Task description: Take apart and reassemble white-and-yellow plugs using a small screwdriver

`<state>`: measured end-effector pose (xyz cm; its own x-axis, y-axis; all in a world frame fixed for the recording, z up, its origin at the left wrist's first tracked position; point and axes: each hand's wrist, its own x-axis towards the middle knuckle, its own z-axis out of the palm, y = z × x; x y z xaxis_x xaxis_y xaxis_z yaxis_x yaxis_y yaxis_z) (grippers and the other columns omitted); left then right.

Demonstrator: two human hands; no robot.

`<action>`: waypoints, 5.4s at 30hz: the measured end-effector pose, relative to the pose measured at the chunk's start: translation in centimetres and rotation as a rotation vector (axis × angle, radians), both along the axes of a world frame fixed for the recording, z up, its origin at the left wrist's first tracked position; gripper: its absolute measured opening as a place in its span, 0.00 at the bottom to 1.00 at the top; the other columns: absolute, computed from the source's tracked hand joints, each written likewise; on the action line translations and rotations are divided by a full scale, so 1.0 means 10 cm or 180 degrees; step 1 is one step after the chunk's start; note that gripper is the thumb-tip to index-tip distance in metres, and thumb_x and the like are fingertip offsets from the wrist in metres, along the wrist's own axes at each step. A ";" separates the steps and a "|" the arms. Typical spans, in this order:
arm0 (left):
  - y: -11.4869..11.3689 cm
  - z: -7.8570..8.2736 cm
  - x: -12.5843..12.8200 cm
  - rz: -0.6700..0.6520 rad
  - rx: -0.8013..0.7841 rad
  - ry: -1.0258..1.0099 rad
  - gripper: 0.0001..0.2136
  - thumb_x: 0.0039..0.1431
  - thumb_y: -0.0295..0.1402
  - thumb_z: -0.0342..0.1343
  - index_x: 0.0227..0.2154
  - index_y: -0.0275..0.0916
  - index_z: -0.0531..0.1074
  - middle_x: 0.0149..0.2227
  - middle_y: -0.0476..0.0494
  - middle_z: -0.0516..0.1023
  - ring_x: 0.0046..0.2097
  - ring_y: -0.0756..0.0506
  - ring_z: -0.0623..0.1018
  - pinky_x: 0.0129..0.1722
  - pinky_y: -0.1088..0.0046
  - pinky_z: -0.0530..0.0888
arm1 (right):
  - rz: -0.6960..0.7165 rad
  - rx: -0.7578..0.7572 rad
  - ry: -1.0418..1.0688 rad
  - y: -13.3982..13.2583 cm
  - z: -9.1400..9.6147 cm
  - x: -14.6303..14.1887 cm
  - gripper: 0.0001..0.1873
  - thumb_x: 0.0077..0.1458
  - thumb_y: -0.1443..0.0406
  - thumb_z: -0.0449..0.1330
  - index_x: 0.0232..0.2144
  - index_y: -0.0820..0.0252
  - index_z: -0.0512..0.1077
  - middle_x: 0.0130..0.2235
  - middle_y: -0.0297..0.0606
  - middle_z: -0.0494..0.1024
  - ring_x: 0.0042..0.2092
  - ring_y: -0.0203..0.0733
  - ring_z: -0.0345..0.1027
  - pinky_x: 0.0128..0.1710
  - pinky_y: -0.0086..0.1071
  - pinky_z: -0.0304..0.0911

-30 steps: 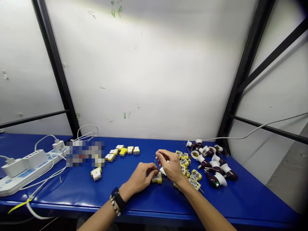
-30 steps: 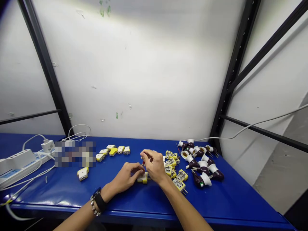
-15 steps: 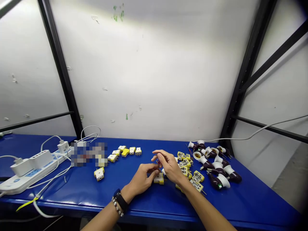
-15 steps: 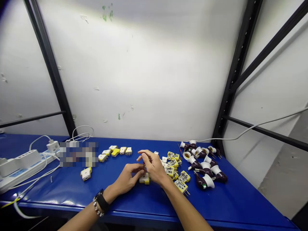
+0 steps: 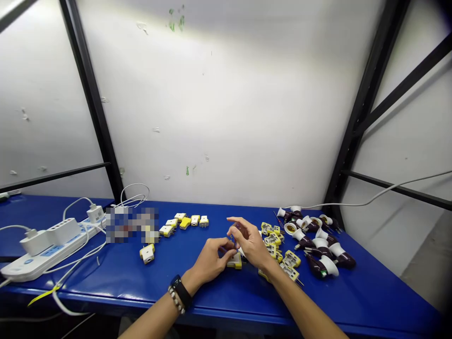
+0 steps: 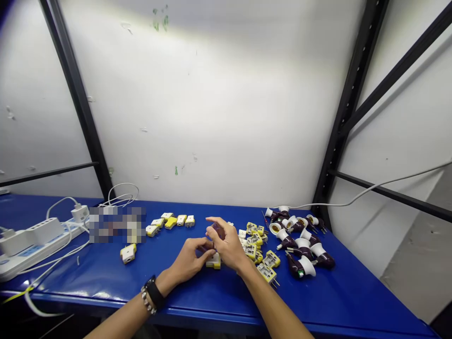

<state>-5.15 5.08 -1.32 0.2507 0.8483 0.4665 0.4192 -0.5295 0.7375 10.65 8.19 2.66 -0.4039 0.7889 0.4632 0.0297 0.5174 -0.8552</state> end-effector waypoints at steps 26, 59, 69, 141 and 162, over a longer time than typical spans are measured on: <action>0.03 0.00 -0.15 0.0376 -0.0020 0.0503 0.09 0.64 0.34 0.55 0.39 0.45 0.82 0.36 0.47 0.82 0.37 0.46 0.78 0.38 0.72 0.70 | -0.0855 -0.0014 0.1157 0.09 0.10 0.09 0.19 0.62 0.50 0.57 0.43 0.59 0.69 0.32 0.36 0.75 0.24 0.34 0.65 0.18 0.26 0.57; 0.09 0.18 0.12 0.0479 0.0096 0.1066 0.14 0.60 0.36 0.58 0.48 0.42 0.78 0.43 0.41 0.80 0.40 0.42 0.78 0.44 0.65 0.73 | -0.1745 0.0460 -0.2710 -0.27 0.27 1.00 0.13 0.48 0.57 0.65 0.35 0.57 0.77 0.35 0.42 0.80 0.39 0.50 0.72 0.35 0.33 0.59; -0.03 0.18 -0.28 0.0912 0.0258 0.1416 0.19 0.65 0.35 0.51 0.57 0.43 0.72 0.55 0.39 0.76 0.55 0.36 0.75 0.55 0.60 0.71 | -0.1809 0.0159 -0.2924 -0.28 0.10 1.37 0.17 0.51 0.51 0.63 0.36 0.56 0.79 0.32 0.40 0.79 0.37 0.51 0.73 0.31 0.33 0.60; 0.05 -0.02 -0.08 -0.0303 -0.0205 0.0013 0.08 0.66 0.30 0.50 0.33 0.38 0.74 0.32 0.45 0.83 0.34 0.47 0.81 0.36 0.75 0.75 | -0.0393 0.0329 -0.0058 0.12 0.03 -0.02 0.15 0.62 0.55 0.60 0.29 0.59 0.74 0.25 0.34 0.76 0.21 0.35 0.67 0.23 0.29 0.63; 0.05 -0.07 -0.07 -0.0231 -0.0242 -0.0149 0.10 0.65 0.35 0.52 0.34 0.37 0.76 0.32 0.44 0.83 0.33 0.45 0.81 0.35 0.73 0.75 | 0.0418 -0.0039 -0.0098 0.07 0.11 -0.02 0.21 0.67 0.52 0.52 0.44 0.60 0.77 0.37 0.41 0.83 0.28 0.36 0.68 0.28 0.29 0.65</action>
<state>-5.89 5.55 -2.00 0.2923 0.8621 0.4140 0.3459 -0.4989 0.7946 10.48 8.93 3.80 -0.5179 0.7338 0.4396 -0.0113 0.5080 -0.8613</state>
